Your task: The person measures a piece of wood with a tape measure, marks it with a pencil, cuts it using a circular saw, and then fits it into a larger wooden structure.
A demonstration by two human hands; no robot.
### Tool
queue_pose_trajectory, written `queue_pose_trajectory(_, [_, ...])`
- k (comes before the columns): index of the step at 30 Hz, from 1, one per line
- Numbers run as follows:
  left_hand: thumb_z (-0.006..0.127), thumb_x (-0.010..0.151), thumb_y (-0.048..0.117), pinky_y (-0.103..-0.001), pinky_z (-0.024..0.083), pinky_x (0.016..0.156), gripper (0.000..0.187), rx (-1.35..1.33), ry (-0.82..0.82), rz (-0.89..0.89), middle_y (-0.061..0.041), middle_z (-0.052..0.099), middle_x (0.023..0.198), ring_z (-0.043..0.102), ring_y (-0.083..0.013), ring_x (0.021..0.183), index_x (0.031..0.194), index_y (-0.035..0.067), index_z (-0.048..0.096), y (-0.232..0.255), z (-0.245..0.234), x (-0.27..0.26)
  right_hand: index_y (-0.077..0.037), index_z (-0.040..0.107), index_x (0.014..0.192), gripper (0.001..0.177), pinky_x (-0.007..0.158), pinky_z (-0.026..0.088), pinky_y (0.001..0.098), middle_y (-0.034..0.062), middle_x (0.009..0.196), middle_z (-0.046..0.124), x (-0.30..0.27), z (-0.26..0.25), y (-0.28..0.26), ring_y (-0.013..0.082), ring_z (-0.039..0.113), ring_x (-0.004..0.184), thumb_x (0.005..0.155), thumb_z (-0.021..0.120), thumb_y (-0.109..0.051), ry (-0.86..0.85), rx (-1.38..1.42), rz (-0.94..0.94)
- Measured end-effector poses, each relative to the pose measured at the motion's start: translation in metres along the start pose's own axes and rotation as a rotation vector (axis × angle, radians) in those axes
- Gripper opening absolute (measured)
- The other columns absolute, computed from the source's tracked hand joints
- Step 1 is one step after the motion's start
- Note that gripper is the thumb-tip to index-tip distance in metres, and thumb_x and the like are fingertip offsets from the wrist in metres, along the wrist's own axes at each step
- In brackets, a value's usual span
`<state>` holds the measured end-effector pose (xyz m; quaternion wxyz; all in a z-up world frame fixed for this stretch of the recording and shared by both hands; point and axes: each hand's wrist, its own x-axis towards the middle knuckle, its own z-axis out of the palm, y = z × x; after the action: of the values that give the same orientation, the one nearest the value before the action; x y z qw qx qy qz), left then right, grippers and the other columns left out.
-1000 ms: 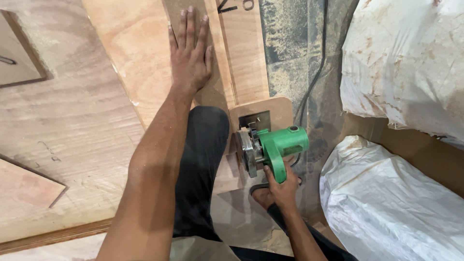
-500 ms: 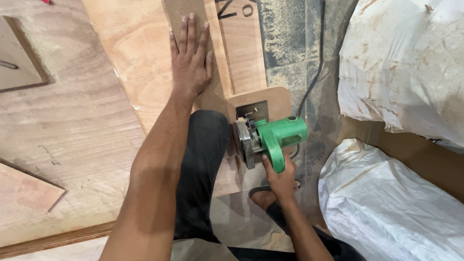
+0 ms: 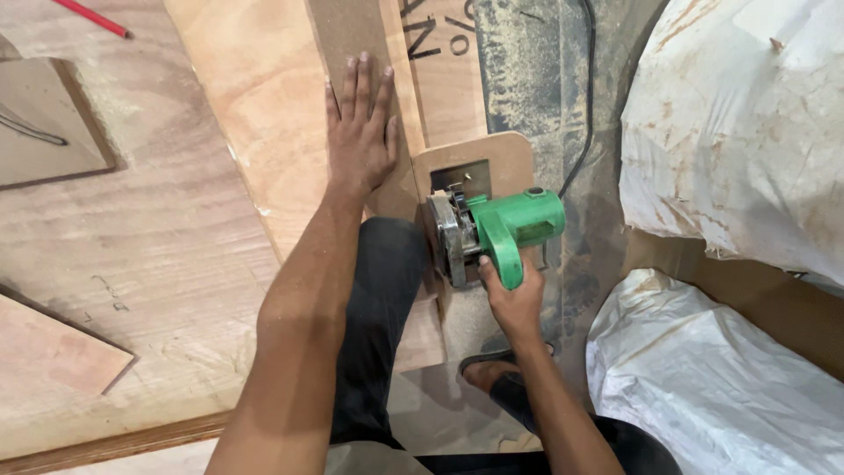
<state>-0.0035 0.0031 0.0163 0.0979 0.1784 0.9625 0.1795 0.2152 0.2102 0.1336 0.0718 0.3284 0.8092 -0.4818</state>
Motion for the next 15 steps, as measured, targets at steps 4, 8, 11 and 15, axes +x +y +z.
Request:
queue_pose_trajectory(4, [0.045,0.108,0.033,-0.057,0.006,0.13,0.066,0.001,-0.003,-0.002,-0.011,0.013,0.174,0.009,-0.0282,0.162,0.168,0.017,0.024,0.0,0.0,0.001,0.002,0.068,0.098,0.022,0.063,0.053,0.0294,0.0047,0.074,0.07,0.013,0.002,-0.017,0.0117,0.066,0.066,0.092,0.077,-0.017,-0.009,0.024,-0.082])
queue_pose_trajectory(8, [0.043,0.109,0.034,-0.056,0.005,0.131,0.065,0.021,-0.02,-0.009,-0.011,0.012,0.175,0.008,-0.0276,0.162,0.169,0.018,0.022,0.0,0.0,0.001,0.002,0.069,0.097,0.02,0.06,0.052,0.0292,0.0049,0.071,0.07,0.022,0.004,-0.028,0.0124,0.066,0.064,0.092,0.077,-0.015,-0.022,-0.012,-0.084])
queue_pose_trajectory(11, [0.04,0.109,0.034,-0.055,0.003,0.131,0.064,0.03,-0.047,-0.019,-0.01,0.011,0.175,0.007,-0.0268,0.162,0.168,0.018,0.021,0.0,0.0,0.001,0.001,0.069,0.095,0.016,0.056,0.051,0.0285,0.0042,0.07,0.07,0.022,0.005,-0.03,0.0109,0.065,0.061,0.093,0.075,-0.014,-0.052,0.027,-0.028])
queue_pose_trajectory(15, [0.037,0.111,0.035,-0.054,0.002,0.132,0.062,0.019,-0.063,-0.032,-0.009,0.01,0.175,0.007,-0.0253,0.162,0.168,0.019,0.021,0.0,0.001,0.001,0.001,0.069,0.093,0.016,0.057,0.05,0.0279,0.0042,0.069,0.069,0.023,0.006,-0.029,0.0103,0.064,0.061,0.093,0.076,-0.013,-0.044,0.016,-0.067])
